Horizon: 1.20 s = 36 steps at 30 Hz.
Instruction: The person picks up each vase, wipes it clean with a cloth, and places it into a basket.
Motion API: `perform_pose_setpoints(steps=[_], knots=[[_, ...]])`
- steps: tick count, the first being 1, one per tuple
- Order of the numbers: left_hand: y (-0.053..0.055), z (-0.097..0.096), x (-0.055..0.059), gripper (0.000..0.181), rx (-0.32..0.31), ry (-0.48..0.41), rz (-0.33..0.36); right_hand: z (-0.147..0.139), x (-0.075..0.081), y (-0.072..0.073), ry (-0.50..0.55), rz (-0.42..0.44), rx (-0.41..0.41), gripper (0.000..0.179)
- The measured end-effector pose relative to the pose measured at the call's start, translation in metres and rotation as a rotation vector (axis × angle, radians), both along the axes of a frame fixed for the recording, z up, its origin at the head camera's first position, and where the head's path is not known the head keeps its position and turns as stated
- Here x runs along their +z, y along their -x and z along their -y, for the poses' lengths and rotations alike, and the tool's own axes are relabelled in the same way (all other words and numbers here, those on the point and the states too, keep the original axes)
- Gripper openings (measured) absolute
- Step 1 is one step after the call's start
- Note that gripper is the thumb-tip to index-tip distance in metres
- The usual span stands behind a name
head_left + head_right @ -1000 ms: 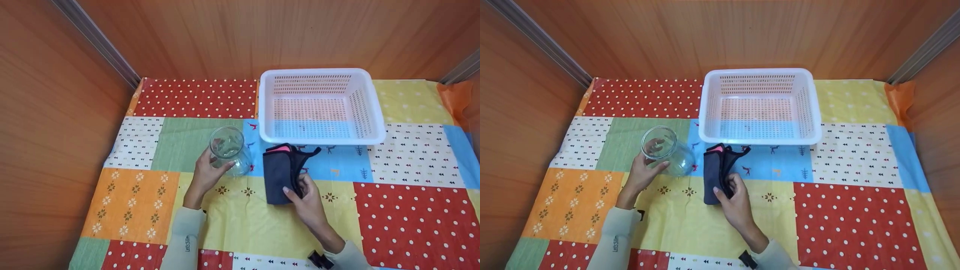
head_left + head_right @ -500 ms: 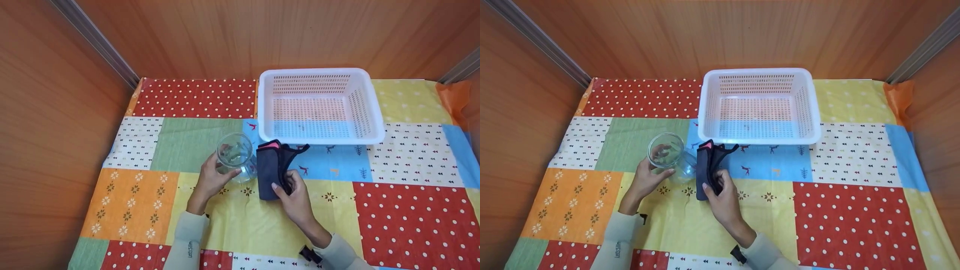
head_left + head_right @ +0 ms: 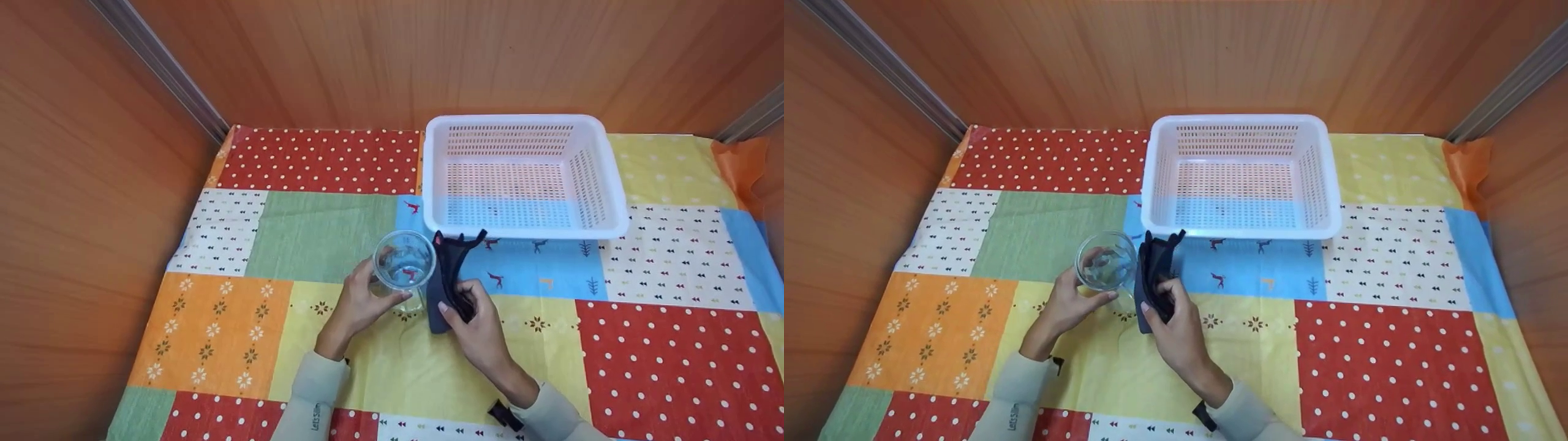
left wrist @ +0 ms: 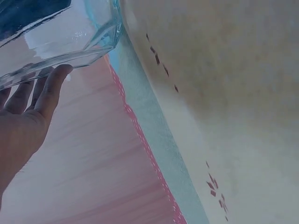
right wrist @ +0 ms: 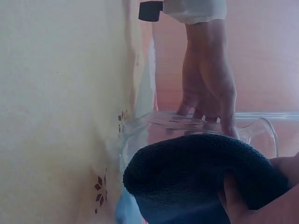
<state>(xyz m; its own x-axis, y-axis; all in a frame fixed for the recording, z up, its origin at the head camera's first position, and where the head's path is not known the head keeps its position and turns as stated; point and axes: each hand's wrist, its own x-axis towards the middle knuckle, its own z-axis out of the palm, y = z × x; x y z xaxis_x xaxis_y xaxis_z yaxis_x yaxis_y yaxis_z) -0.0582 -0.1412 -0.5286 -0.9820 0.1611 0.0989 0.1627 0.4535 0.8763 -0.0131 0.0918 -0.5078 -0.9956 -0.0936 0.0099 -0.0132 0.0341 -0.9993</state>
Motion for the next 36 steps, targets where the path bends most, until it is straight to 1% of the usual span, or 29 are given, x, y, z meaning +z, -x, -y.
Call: perform_pose_setpoints(steps=[3, 5, 7, 10, 12, 13, 17, 21, 27, 32, 36], knots=[[-0.002, -0.004, -0.002, 0.084, -0.032, -0.003, -0.018, 0.000, -0.001, -0.001, 0.006, -0.010, 0.001, 0.022], [-0.003, -0.005, -0.003, 0.082, -0.041, -0.006, -0.026, -0.001, -0.001, -0.002, 0.011, -0.012, 0.000, 0.025], [-0.003, -0.006, -0.004, 0.082, -0.044, -0.009, -0.030, -0.002, -0.003, -0.003, 0.015, -0.002, 0.004, 0.034], [-0.003, -0.006, -0.005, 0.081, -0.047, -0.011, -0.041, -0.004, -0.004, -0.006, 0.006, 0.020, 0.020, 0.056], [-0.004, -0.007, -0.004, 0.081, -0.051, -0.013, -0.045, -0.006, -0.006, -0.007, -0.002, 0.019, 0.029, 0.064], [-0.004, -0.007, -0.005, 0.081, -0.053, -0.014, -0.046, -0.007, -0.006, -0.007, -0.002, 0.013, 0.033, 0.066], [-0.006, -0.011, -0.004, 0.083, -0.067, -0.022, -0.043, -0.010, -0.009, -0.008, -0.031, -0.059, 0.018, 0.054], [-0.007, -0.016, -0.004, 0.083, -0.087, -0.027, -0.048, -0.014, -0.011, -0.010, -0.047, -0.104, -0.012, 0.049], [-0.010, -0.022, -0.005, 0.084, -0.110, -0.046, -0.058, -0.020, -0.007, -0.017, -0.018, -0.093, -0.052, 0.042], [-0.010, -0.027, -0.004, 0.085, -0.141, -0.043, -0.038, -0.023, -0.002, -0.020, 0.003, -0.066, -0.091, 0.040], [-0.010, -0.028, -0.002, 0.085, -0.151, -0.035, -0.017, -0.023, 0.001, -0.022, -0.008, -0.055, -0.105, 0.038]])
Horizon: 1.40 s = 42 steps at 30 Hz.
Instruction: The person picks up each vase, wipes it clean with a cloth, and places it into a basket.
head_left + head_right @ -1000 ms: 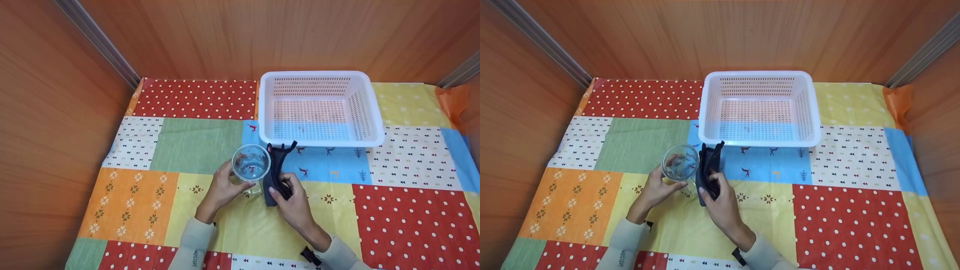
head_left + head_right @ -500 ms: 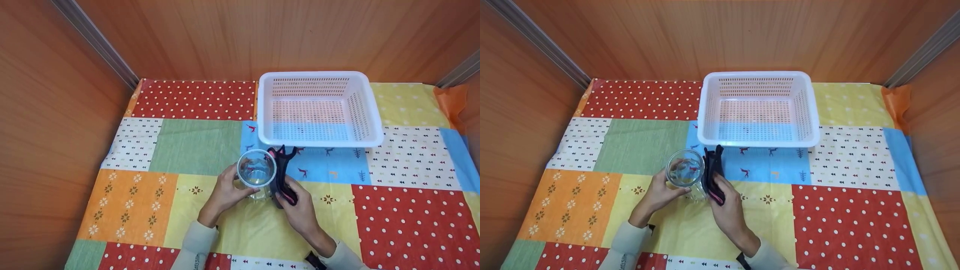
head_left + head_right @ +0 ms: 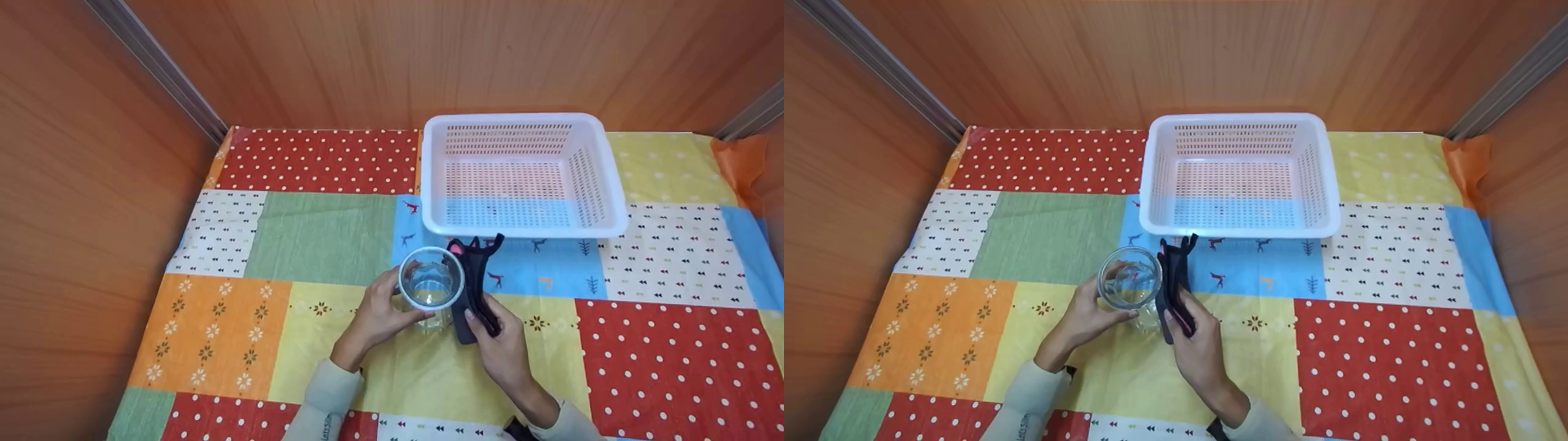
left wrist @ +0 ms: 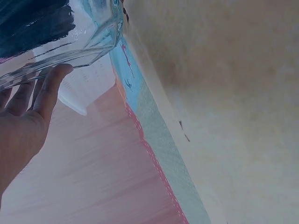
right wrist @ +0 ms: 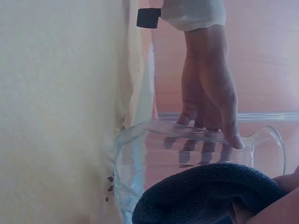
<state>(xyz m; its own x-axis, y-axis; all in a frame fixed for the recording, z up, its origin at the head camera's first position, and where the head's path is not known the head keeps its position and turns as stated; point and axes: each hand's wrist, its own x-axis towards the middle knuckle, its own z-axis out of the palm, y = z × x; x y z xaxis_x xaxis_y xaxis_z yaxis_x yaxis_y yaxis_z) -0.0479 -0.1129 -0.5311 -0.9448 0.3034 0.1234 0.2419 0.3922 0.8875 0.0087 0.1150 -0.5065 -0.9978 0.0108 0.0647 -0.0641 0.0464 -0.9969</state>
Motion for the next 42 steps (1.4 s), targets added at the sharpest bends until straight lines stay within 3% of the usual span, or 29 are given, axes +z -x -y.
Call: perform_pose_setpoints(steps=[6, 14, 18, 24, 31, 37, 42], knots=[[0.000, -0.001, 0.002, 0.086, 0.003, 0.012, 0.025, 0.001, 0.003, -0.001, -0.013, 0.013, -0.009, 0.038], [0.000, -0.001, 0.000, 0.088, 0.000, 0.016, 0.012, 0.002, 0.004, -0.003, 0.012, -0.034, -0.039, 0.033], [0.000, -0.001, -0.001, 0.087, 0.002, 0.007, 0.000, 0.000, 0.000, -0.003, 0.004, -0.101, 0.016, 0.037], [0.000, -0.001, -0.002, 0.087, 0.003, 0.010, -0.013, -0.007, -0.009, 0.000, -0.028, -0.211, 0.110, 0.057], [0.000, -0.001, 0.000, 0.089, 0.005, 0.023, 0.020, -0.017, -0.015, 0.004, -0.055, -0.212, 0.203, 0.068], [0.001, -0.001, -0.002, 0.088, 0.007, 0.018, 0.016, -0.027, -0.015, 0.008, -0.003, -0.263, 0.290, 0.066], [0.001, 0.000, -0.002, 0.088, -0.003, 0.006, 0.023, -0.036, -0.014, 0.013, 0.031, -0.257, 0.328, 0.055]])
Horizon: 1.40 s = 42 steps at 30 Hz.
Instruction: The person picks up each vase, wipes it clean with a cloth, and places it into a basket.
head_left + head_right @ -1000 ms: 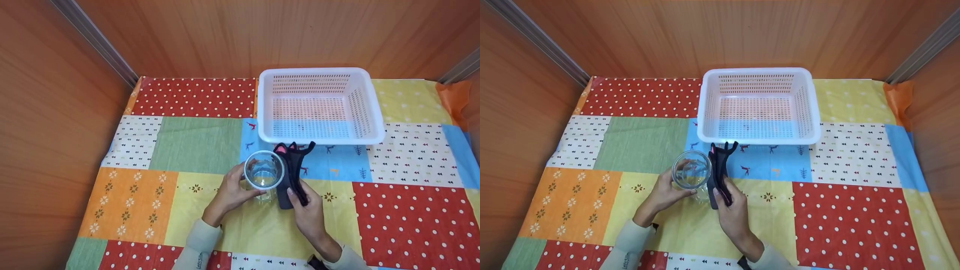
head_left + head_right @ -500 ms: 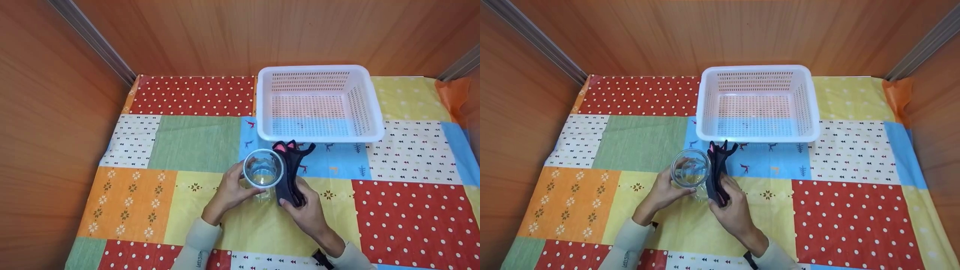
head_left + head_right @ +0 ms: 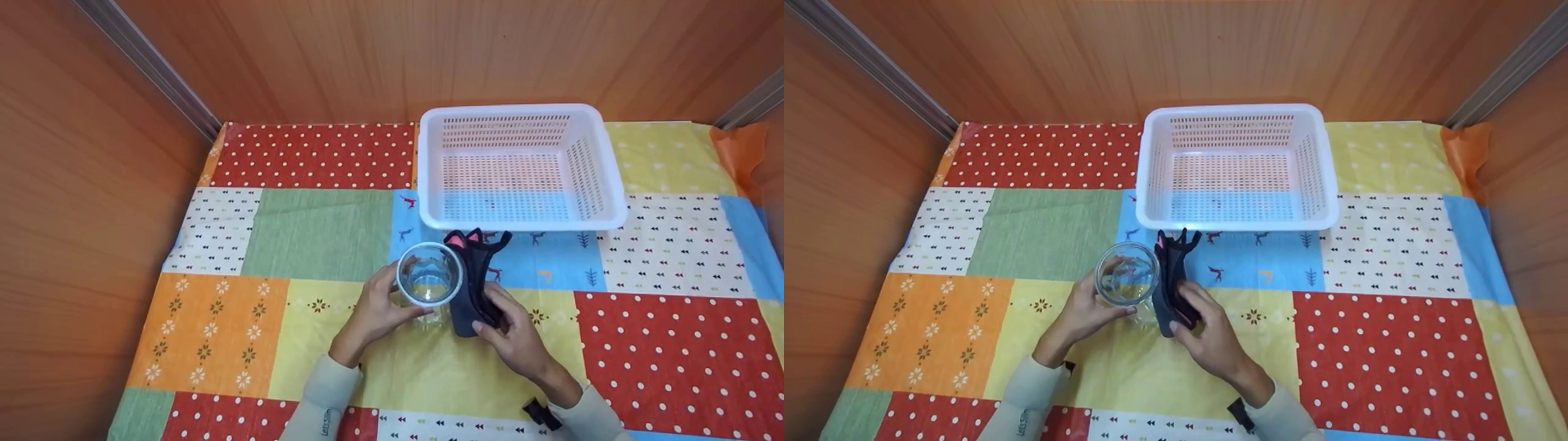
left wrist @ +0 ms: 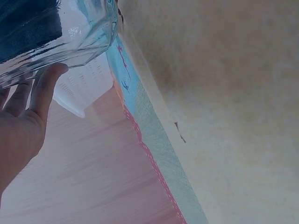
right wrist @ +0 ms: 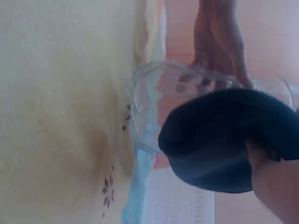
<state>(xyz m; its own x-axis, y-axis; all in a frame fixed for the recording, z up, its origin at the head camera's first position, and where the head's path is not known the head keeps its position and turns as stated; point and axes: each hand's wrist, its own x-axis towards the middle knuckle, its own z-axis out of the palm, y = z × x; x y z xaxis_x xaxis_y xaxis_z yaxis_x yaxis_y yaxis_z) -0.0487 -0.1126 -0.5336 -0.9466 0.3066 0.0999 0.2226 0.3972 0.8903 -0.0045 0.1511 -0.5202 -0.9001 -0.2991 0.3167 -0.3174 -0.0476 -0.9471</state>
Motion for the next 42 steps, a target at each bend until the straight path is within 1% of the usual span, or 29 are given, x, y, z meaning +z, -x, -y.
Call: perform_pose_setpoints(steps=[4, 9, 10, 12, 14, 19, 21, 25, 29, 31, 33, 36, 42], knots=[[0.000, 0.000, 0.001, 0.089, 0.000, -0.003, 0.008, -0.008, 0.002, 0.002, 0.054, 0.054, 0.030, 0.047], [0.000, 0.000, 0.001, 0.090, 0.005, -0.004, 0.015, -0.012, 0.003, 0.006, 0.137, 0.069, 0.146, 0.048], [0.000, 0.000, 0.001, 0.090, 0.006, -0.001, 0.019, -0.012, 0.002, 0.007, 0.148, 0.064, 0.161, 0.048], [0.000, 0.000, 0.001, 0.090, 0.008, 0.002, 0.027, -0.012, 0.000, 0.010, 0.151, 0.058, 0.162, 0.047], [0.000, 0.001, 0.001, 0.090, 0.011, 0.002, 0.029, -0.011, -0.004, 0.013, 0.142, 0.032, 0.148, 0.045], [0.000, 0.001, 0.001, 0.090, 0.003, 0.001, 0.018, -0.010, -0.015, 0.023, 0.093, -0.042, 0.068, 0.045], [0.000, 0.001, 0.001, 0.090, -0.003, -0.001, 0.014, -0.008, -0.019, 0.027, 0.092, -0.066, 0.051, 0.045], [0.001, 0.001, 0.001, 0.090, -0.006, 0.000, 0.015, -0.002, -0.022, 0.030, 0.058, -0.084, 0.017, 0.048], [0.000, 0.001, 0.000, 0.091, -0.006, -0.001, 0.026, 0.004, -0.021, 0.031, 0.003, -0.057, -0.039, 0.062], [0.000, 0.001, 0.000, 0.091, -0.006, -0.006, 0.026, 0.007, -0.019, 0.031, -0.004, -0.025, -0.072, 0.069], [0.001, 0.000, 0.000, 0.090, -0.005, -0.009, 0.019, 0.010, -0.017, 0.032, -0.009, 0.003, -0.104, 0.072], [0.001, 0.000, 0.000, 0.090, -0.001, -0.008, 0.007, 0.013, -0.014, 0.033, -0.013, 0.023, -0.135, 0.070], [0.001, 0.001, -0.002, 0.090, 0.000, -0.019, 0.003, 0.017, -0.012, 0.034, -0.034, 0.009, -0.176, 0.062]])
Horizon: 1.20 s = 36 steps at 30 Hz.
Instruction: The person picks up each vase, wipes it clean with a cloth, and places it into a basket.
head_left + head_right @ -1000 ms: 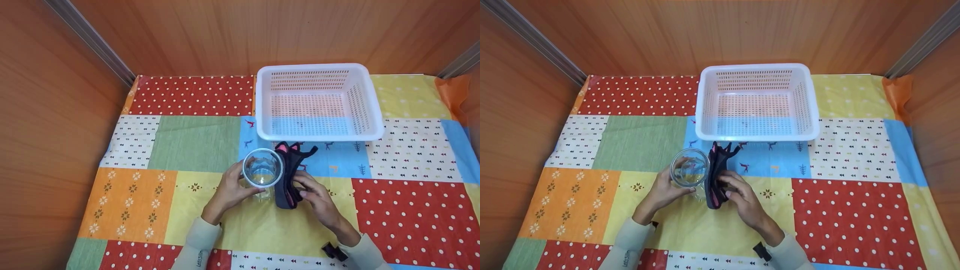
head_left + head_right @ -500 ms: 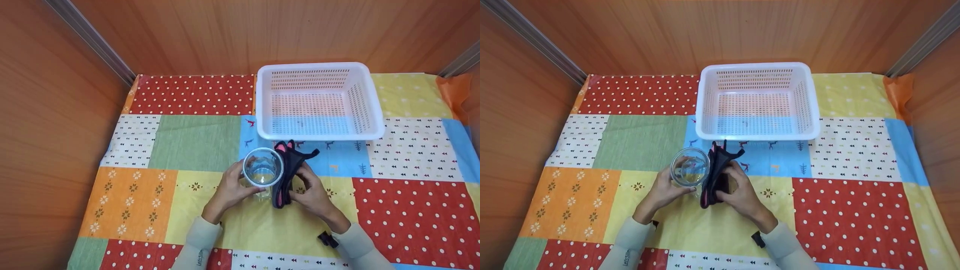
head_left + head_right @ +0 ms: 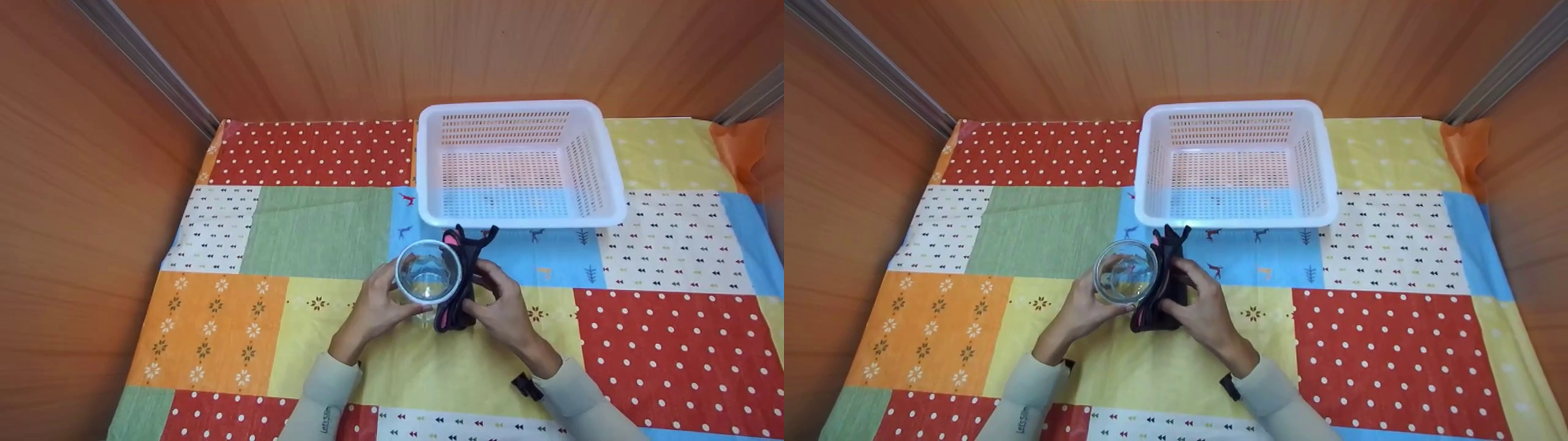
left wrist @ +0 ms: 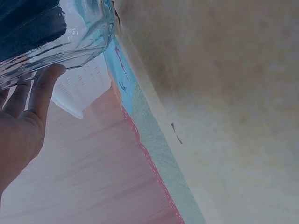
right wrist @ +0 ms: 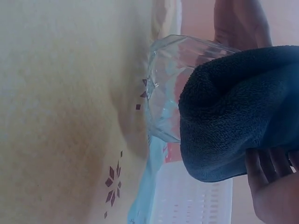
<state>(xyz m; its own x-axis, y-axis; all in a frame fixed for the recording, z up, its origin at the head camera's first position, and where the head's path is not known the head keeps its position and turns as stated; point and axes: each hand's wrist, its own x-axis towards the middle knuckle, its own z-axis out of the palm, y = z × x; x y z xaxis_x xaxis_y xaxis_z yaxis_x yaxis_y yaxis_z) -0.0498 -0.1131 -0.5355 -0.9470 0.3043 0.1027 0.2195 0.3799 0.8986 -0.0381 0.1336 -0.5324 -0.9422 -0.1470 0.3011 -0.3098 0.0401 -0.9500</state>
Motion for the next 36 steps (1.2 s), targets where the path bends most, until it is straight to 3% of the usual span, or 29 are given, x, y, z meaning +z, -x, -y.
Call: perform_pose_setpoints(steps=[7, 11, 16, 27, 36], knots=[[0.000, 0.000, 0.002, 0.089, 0.009, 0.011, -0.006, 0.006, 0.002, -0.004, 0.032, 0.010, -0.079, 0.051], [0.000, -0.001, 0.002, 0.088, 0.013, 0.012, -0.016, 0.009, 0.004, -0.005, 0.059, -0.026, -0.113, 0.047], [-0.001, -0.002, 0.001, 0.087, 0.015, 0.004, -0.022, 0.010, 0.001, -0.005, 0.086, -0.093, -0.123, 0.045], [-0.002, -0.001, 0.001, 0.086, 0.006, -0.010, -0.025, 0.009, -0.007, -0.003, 0.042, -0.134, -0.125, 0.030], [-0.002, -0.002, -0.001, 0.086, 0.005, -0.030, -0.008, 0.009, -0.011, -0.004, 0.060, -0.074, -0.141, 0.033]])
